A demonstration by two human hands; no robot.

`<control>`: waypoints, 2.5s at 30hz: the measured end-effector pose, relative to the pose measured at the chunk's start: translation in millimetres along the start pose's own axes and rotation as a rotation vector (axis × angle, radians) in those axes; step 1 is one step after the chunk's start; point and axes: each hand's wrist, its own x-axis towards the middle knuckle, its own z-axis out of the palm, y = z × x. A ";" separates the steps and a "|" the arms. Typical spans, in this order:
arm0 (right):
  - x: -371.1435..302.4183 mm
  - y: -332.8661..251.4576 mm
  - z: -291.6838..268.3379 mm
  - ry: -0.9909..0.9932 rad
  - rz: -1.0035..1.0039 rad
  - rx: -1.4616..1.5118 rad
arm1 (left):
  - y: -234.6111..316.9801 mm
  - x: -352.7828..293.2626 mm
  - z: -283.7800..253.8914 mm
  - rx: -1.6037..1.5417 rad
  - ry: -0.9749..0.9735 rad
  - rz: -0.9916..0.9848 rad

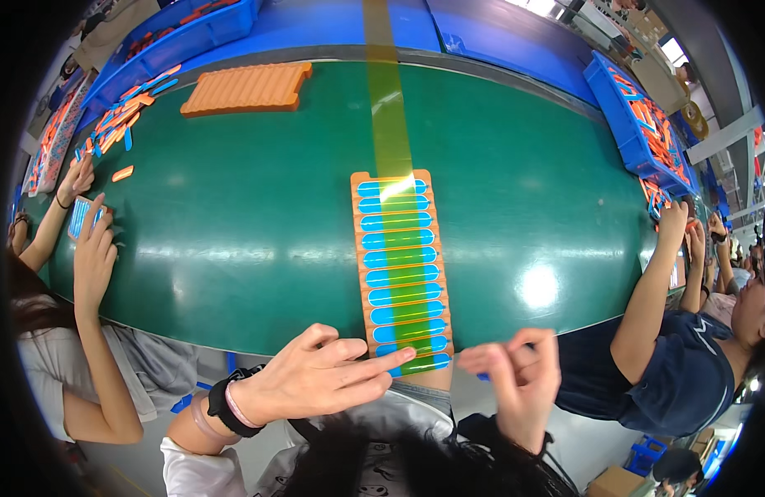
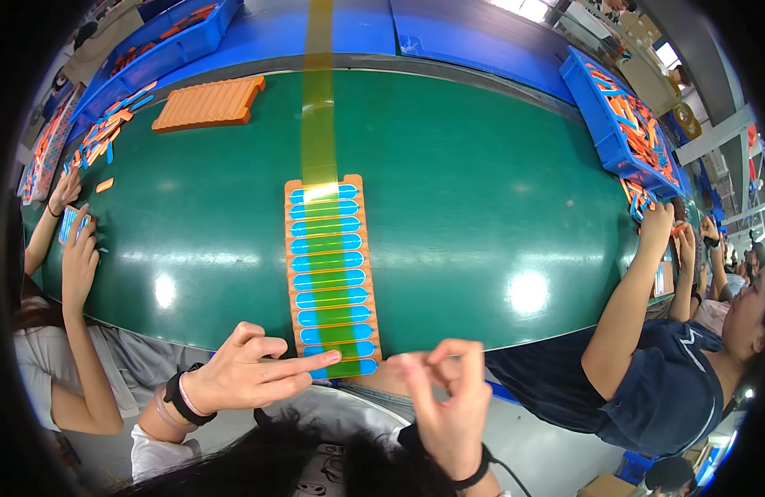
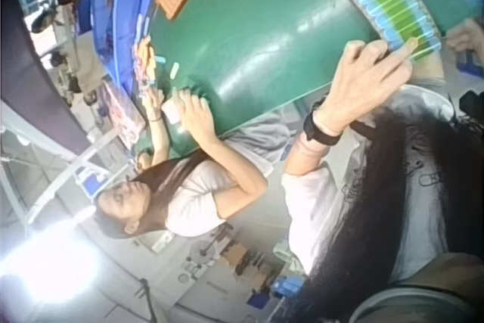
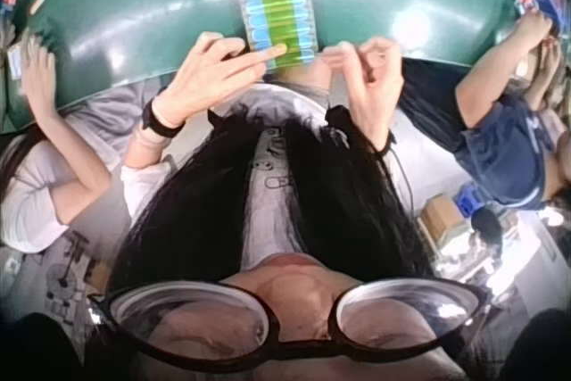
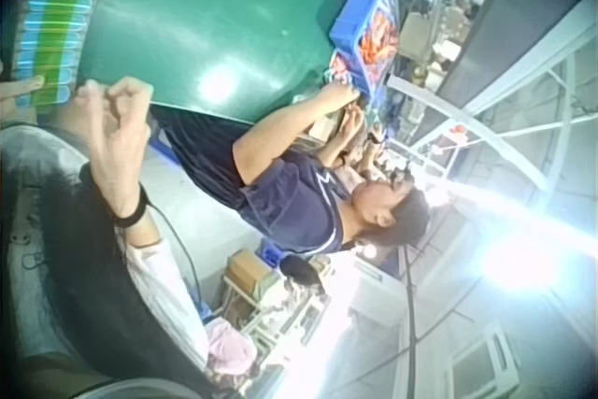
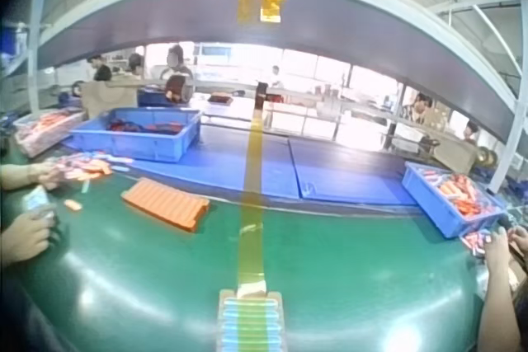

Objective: Assembling blue plastic strips onto a brown base template and securing them with yellow adhesive tape.

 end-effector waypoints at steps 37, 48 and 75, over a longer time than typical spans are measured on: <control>39.1 -57.8 34.5 -0.657 -0.206 -0.607 | -145.8 125.0 -1.6 -1.217 0.319 -1.001; 110.7 -58.9 75.2 -0.419 -0.422 -0.712 | -132.5 120.4 25.6 -0.905 0.418 -0.911; 100.1 -24.7 58.5 -0.448 -0.641 -1.070 | -67.7 59.5 -72.4 -1.809 0.514 -0.824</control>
